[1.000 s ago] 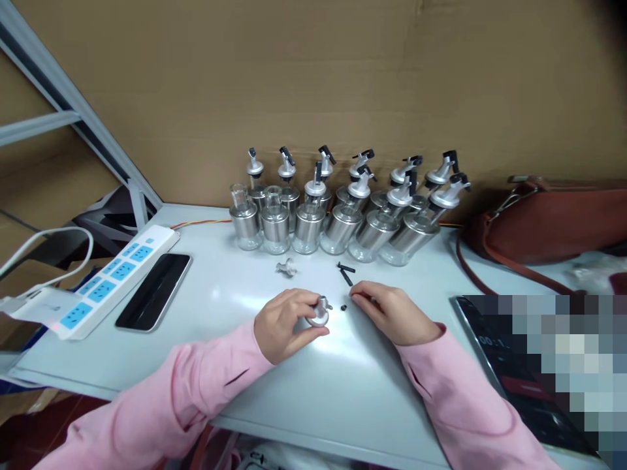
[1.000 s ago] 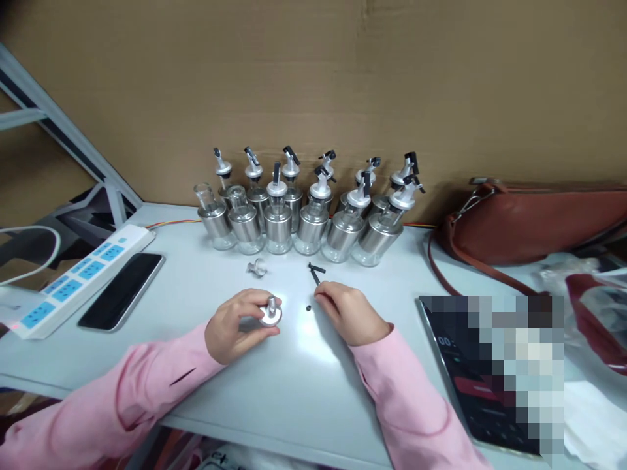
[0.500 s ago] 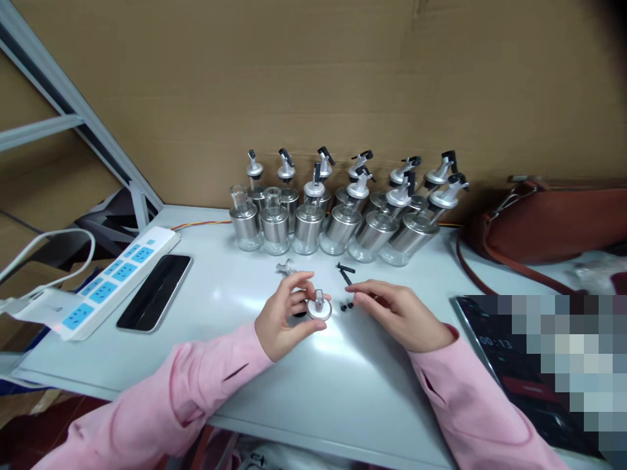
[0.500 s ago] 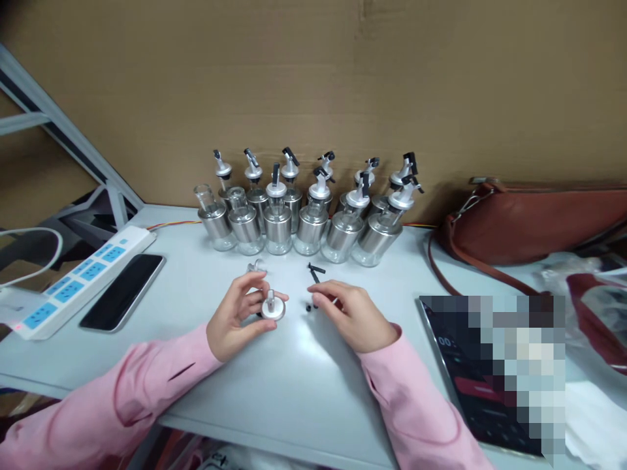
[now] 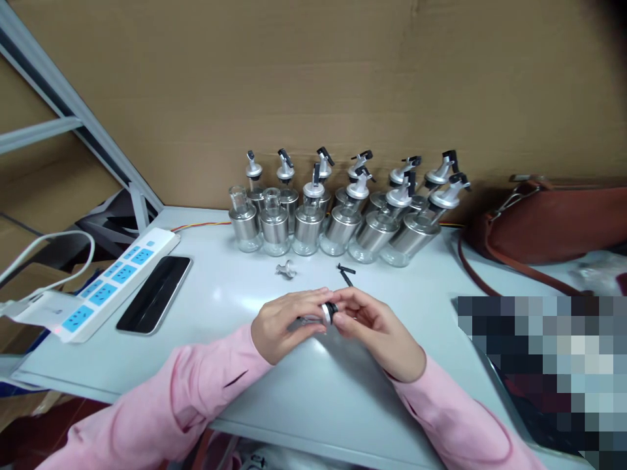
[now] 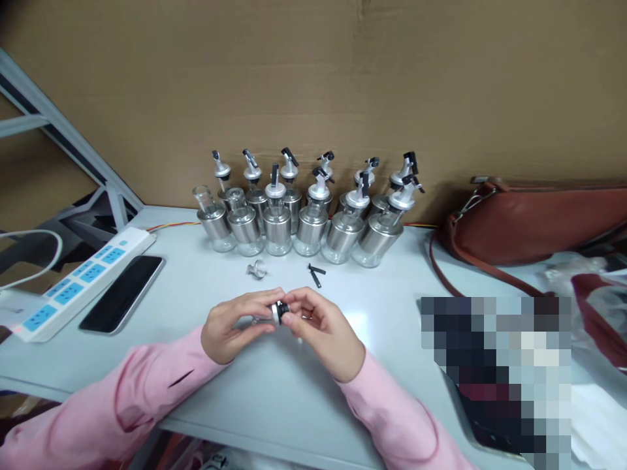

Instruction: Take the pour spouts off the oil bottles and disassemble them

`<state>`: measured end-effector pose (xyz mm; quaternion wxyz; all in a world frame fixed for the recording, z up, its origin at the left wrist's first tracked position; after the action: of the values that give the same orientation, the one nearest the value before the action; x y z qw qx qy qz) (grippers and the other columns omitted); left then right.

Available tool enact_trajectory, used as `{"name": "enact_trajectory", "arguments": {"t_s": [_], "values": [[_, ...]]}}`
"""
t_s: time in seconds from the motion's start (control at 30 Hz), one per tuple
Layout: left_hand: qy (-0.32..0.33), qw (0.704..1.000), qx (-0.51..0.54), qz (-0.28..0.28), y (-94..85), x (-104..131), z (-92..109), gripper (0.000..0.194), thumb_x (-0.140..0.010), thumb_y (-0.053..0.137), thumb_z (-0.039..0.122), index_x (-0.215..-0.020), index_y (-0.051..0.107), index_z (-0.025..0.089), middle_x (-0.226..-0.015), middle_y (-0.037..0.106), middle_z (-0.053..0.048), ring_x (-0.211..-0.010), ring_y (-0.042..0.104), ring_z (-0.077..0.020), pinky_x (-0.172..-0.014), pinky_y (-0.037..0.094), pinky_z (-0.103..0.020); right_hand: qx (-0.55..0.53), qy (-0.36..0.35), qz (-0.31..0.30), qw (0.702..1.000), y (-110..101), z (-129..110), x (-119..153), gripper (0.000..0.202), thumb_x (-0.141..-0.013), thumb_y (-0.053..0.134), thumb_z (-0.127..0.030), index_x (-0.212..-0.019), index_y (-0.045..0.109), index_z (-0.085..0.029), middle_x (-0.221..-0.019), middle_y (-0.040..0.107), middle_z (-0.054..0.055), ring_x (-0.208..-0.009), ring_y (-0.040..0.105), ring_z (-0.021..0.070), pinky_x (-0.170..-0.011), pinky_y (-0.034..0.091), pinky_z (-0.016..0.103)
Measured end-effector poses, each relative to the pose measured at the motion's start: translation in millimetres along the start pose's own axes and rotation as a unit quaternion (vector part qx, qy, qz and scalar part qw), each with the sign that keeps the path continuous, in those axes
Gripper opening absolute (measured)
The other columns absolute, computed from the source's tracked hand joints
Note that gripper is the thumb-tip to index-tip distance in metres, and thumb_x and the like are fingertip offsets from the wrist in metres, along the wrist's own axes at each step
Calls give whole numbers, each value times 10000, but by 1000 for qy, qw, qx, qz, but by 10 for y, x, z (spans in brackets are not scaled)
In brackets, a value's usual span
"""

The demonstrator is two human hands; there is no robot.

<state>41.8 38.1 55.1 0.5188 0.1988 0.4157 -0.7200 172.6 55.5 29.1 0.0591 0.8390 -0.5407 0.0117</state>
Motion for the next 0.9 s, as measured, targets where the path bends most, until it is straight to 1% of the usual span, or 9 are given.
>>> {"name": "enact_trajectory", "arguments": {"t_s": [0.07, 0.23, 0.4, 0.53, 0.6, 0.67, 0.7, 0.77, 0.9], "values": [[12, 1000, -21, -8, -1, -2, 15, 224, -812, 584, 142, -1031, 545, 110, -1080, 634, -147, -1088, 562, -182, -929, 489, -293, 0, -5, -3, 1000, 28, -7, 3, 350, -711, 636, -447, -918, 559, -175, -680, 530, -9, -564, 467, 83, -522, 421, 217], [32, 996, -60, -51, 34, 21, 34, 312, -876, 479, 149, -1184, 476, 96, -1207, 551, -168, -1165, 493, -152, -967, 453, -254, -10, 0, -8, 1000, 66, 12, 15, 339, -726, 611, -478, -854, 536, -173, -605, 498, -35, -504, 446, 74, -497, 393, 221], [59, 988, -116, -78, 54, 18, 29, 380, -888, 467, 239, -1229, 424, 77, -1197, 553, -184, -1161, 497, -156, -945, 470, -253, -33, 21, -14, 999, 95, 57, 17, 377, -735, 585, -512, -850, 514, -160, -567, 488, -48, -463, 411, 59, -471, 339, 213], [96, 974, -185, -86, 43, -32, 56, 332, -903, 441, 277, -1158, 467, 66, -1075, 631, -163, -1055, 579, -160, -837, 517, -261, -70, 49, -13, 996, 94, 124, -2, 415, -690, 617, -539, -794, 492, -157, -554, 497, -53, -426, 391, 39, -427, 290, 192], [115, 963, -232, -80, 24, -63, 90, 303, -909, 428, 300, -1102, 496, 77, -916, 685, -110, -862, 644, -147, -721, 513, -277, -81, 64, -5, 995, 81, 151, -6, 421, -651, 664, -516, -765, 480, -156, -550, 498, -59, -418, 383, 28, -413, 277, 175], [134, 948, -279, -68, 5, -85, 135, 292, -915, 413, 317, -1056, 517, 84, -737, 683, -47, -659, 620, -131, -613, 456, -284, -85, 74, -2, 994, 77, 157, -3, 419, -617, 707, -479, -746, 480, -152, -541, 491, -65, -418, 375, 20, -407, 276, 163], [141, 943, -294, -64, 1, -91, 156, 289, -921, 399, 316, -1042, 524, 85, -679, 665, -27, -604, 588, -125, -583, 423, -281, -88, 76, -5, 993, 80, 153, 1, 415, -609, 717, -467, -744, 485, -150, -541, 488, -66, -419, 373, 19, -404, 278, 160], [155, 939, -301, -62, 5, -90, 191, 306, -932, 364, 325, -1036, 529, 89, -639, 638, -13, -581, 543, -125, -569, 385, -275, -98, 75, -18, 992, 98, 135, 12, 406, -616, 712, -467, -750, 496, -150, -547, 487, -65, -411, 364, 17, -392, 274, 159], [164, 935, -308, -69, 31, -67, 210, 332, -945, 324, 336, -1051, 523, 92, -603, 582, 6, -589, 504, -113, -615, 365, -265, -120, 69, -41, 990, 117, 130, 33, 396, -657, 674, -483, -790, 492, -157, -555, 471, -68, -389, 336, 14, -375, 254, 162]]}}
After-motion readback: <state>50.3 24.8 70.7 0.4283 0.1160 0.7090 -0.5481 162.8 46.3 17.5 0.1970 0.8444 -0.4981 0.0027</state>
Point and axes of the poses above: each hand's wrist, its own x-axis away from the middle knuckle, its own y-axis out of the palm, z = x × y, the point moved 6 cm from there along -x, towards the middle knuckle
